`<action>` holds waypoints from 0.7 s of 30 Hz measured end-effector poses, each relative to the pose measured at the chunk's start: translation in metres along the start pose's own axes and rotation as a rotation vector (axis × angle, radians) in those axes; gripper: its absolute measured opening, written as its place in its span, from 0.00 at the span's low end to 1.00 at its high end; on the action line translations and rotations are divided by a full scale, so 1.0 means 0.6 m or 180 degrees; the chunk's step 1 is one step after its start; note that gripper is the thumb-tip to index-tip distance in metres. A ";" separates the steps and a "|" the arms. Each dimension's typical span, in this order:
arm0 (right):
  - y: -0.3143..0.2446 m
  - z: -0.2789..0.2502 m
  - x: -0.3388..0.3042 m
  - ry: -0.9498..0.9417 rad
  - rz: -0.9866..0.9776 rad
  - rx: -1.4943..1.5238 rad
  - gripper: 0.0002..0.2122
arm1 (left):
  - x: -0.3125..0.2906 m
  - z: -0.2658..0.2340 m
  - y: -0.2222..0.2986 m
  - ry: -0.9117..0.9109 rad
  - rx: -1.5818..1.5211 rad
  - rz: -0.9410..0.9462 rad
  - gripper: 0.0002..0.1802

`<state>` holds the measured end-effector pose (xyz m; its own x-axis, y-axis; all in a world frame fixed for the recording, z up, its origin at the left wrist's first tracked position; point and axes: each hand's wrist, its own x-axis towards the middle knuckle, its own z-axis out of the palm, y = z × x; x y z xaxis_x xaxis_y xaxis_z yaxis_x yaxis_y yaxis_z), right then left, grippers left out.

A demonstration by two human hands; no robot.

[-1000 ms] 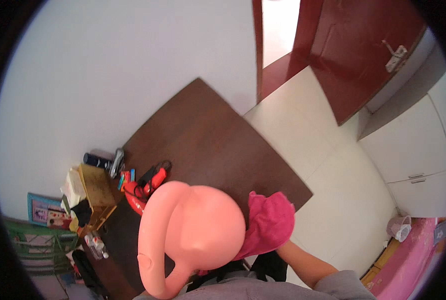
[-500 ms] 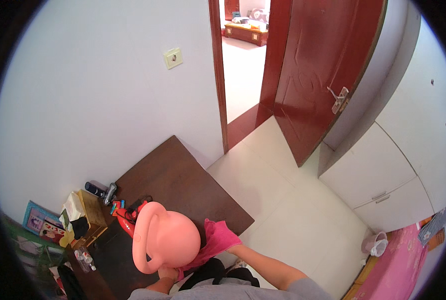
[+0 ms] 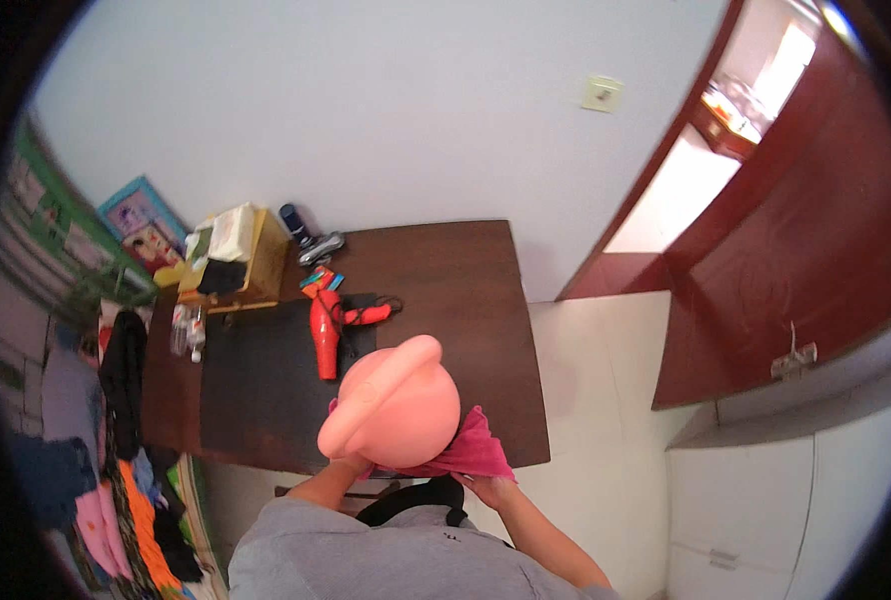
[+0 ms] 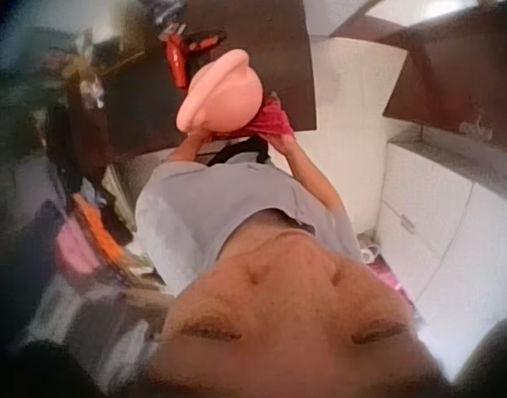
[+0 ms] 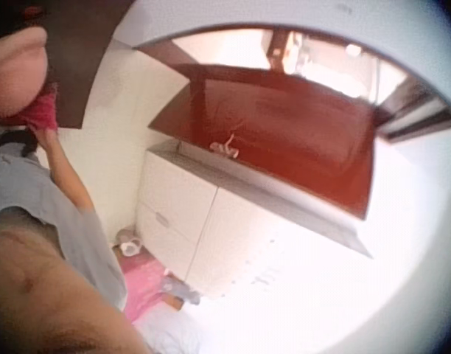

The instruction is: The person cleans a wooden desk and a pink kettlebell using a pink cloth. They first wipe the desk surface, then pick up the kettlebell and wipe it thoroughly on all sides before placing it back down and wiping the desk again.

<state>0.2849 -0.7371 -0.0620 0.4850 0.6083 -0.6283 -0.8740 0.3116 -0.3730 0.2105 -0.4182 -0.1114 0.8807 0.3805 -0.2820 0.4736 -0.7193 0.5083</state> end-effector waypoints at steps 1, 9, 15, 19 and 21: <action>-0.014 0.005 0.001 -0.0015 0.0113 0.0006 0.30 | 0.002 0.001 0.001 0.0043 -0.0065 -0.0097 0.22; -0.064 -0.036 0.037 -0.0317 0.0611 -0.0803 0.28 | -0.005 -0.006 0.013 0.0183 -0.0417 -0.0692 0.22; -0.104 -0.049 0.048 -0.0581 0.0964 -0.0818 0.30 | -0.049 -0.002 0.048 0.0471 -0.0769 -0.1067 0.22; -0.143 -0.064 0.045 -0.0969 0.1145 -0.1005 0.28 | -0.104 0.057 0.070 0.0912 -0.0780 -0.1133 0.22; -0.180 -0.054 0.029 -0.1184 0.1218 -0.1068 0.27 | -0.131 0.152 0.052 0.1369 -0.0168 -0.1224 0.21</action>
<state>0.3887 -0.7836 -0.0546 0.0438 0.8633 -0.5028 -0.8969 -0.1877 -0.4004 0.1554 -0.5234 -0.1478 0.5646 0.8187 -0.1041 0.7504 -0.4568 0.4778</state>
